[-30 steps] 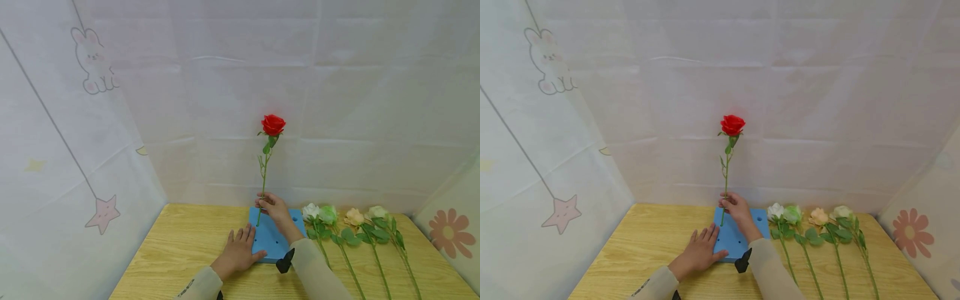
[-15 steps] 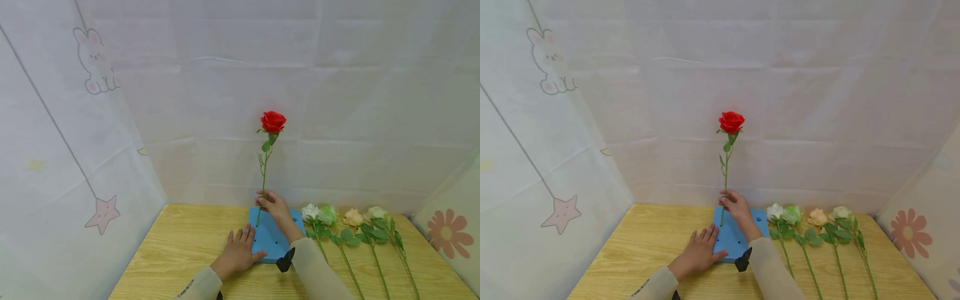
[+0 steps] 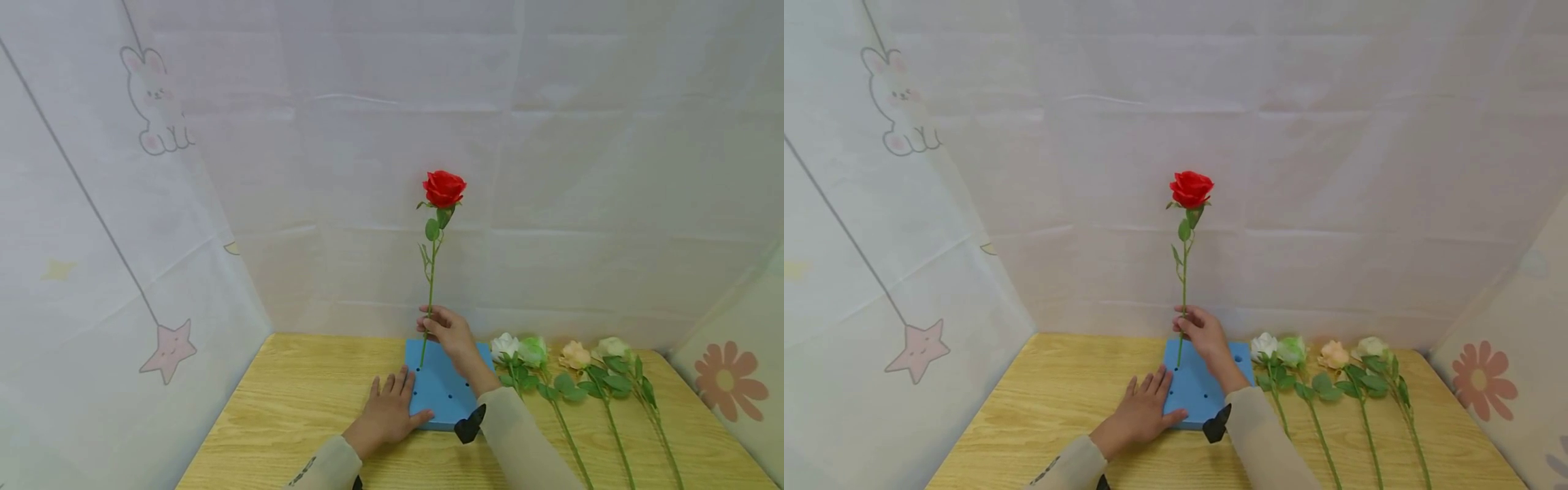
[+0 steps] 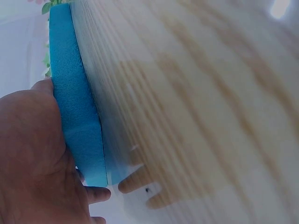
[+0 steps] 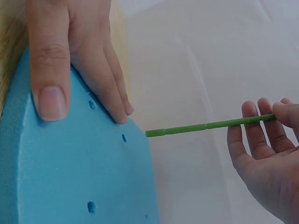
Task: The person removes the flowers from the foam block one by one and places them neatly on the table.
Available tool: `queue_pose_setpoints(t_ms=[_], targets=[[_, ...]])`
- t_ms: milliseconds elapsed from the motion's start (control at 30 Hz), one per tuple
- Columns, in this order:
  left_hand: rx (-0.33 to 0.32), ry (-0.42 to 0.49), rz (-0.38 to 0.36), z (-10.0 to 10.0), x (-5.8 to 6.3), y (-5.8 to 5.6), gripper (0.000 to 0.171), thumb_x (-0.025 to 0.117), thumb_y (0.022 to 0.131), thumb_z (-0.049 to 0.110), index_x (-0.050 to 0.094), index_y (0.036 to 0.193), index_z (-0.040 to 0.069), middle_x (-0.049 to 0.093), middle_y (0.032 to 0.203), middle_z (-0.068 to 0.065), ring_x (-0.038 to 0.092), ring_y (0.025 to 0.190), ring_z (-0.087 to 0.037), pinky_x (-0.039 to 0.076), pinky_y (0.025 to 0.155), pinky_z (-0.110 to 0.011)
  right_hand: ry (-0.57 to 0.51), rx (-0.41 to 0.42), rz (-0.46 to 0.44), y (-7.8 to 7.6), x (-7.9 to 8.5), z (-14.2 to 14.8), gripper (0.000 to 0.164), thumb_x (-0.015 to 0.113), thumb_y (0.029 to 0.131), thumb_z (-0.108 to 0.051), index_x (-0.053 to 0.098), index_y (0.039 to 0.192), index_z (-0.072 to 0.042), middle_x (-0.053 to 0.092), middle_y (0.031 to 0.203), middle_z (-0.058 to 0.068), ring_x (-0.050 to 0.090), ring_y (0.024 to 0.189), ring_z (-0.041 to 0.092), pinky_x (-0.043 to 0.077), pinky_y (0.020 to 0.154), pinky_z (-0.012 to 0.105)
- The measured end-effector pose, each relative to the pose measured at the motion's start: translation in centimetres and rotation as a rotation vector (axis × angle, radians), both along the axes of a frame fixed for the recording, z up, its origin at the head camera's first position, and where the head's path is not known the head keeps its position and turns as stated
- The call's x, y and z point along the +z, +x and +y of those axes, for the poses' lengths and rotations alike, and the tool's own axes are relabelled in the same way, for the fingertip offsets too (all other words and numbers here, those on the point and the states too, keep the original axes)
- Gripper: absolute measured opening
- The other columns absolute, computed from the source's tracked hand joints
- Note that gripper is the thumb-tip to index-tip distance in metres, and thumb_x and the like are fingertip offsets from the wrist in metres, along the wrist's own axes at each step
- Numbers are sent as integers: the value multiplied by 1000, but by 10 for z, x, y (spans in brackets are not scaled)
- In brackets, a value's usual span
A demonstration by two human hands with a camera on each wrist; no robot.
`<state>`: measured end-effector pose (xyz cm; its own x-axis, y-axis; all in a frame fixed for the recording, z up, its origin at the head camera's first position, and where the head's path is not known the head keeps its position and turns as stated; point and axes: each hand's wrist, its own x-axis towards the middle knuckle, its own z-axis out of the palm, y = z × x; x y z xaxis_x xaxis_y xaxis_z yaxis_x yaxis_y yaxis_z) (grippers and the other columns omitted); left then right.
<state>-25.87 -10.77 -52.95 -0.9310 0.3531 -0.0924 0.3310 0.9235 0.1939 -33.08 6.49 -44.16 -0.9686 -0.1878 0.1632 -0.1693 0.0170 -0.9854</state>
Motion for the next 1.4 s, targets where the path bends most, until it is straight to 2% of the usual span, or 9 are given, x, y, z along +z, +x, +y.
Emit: queue_pose_setpoints(t_ms=[100, 300, 433, 667, 933, 1200, 1400], targets=[[3, 4, -2, 1, 0, 0, 97, 34, 94, 80, 21, 164, 14, 13, 170, -7, 26, 152, -35, 15, 119, -64, -6, -1, 0, 3, 4, 1, 31, 63, 102, -15, 66, 133, -17, 71, 115, 10, 69, 107, 23, 55, 96, 43], [4, 6, -1, 2, 1, 2, 97, 35, 94, 80, 21, 164, 14, 13, 170, -8, 26, 152, -35, 15, 119, -64, -19, 13, 12, 9, 9, 6, 35, 64, 102, -16, 64, 137, -16, 69, 119, 16, 69, 105, 24, 56, 94, 41], [5, 5, 6, 2, -1, 3, 97, 34, 94, 80, 21, 164, 14, 13, 170, -7, 26, 152, -35, 16, 119, -64, -16, 18, 36, 17, 11, 11, 34, 64, 102, -15, 65, 136, -20, 70, 116, 13, 70, 104, 25, 57, 92, 41], [5, 7, 7, 3, 1, 3, 96, 35, 94, 79, 21, 164, 13, 14, 170, -8, 27, 152, -35, 15, 119, -65, -3, 42, 63, 33, 16, 21, 38, 61, 103, -11, 61, 140, -16, 67, 120, 22, 70, 104, 28, 57, 91, 41], [2, 13, -6, 2, 2, 3, 98, 34, 94, 80, 20, 164, 13, 13, 170, -8, 26, 152, -36, 15, 119, -65, 43, 56, 56, 48, 17, 37, 39, 60, 104, -13, 59, 141, -22, 70, 116, 11, 70, 106, 28, 57, 91, 39], [-2, 5, -2, 0, -4, -2, 100, 29, 93, 83, 17, 164, 14, 10, 171, -8, 24, 153, -36, 14, 119, -65, 54, 74, 73, 55, 13, 51, 41, 62, 103, -16, 57, 144, -18, 70, 117, 14, 70, 104, 29, 58, 89, 40], [-11, 18, 4, -1, -2, -1, 100, 29, 93, 82, 17, 164, 13, 10, 170, -9, 24, 153, -37, 15, 119, -65, 76, 78, 85, 60, 13, 60, 41, 61, 103, -16, 56, 144, -18, 69, 117, 14, 70, 103, 28, 59, 88, 38]])
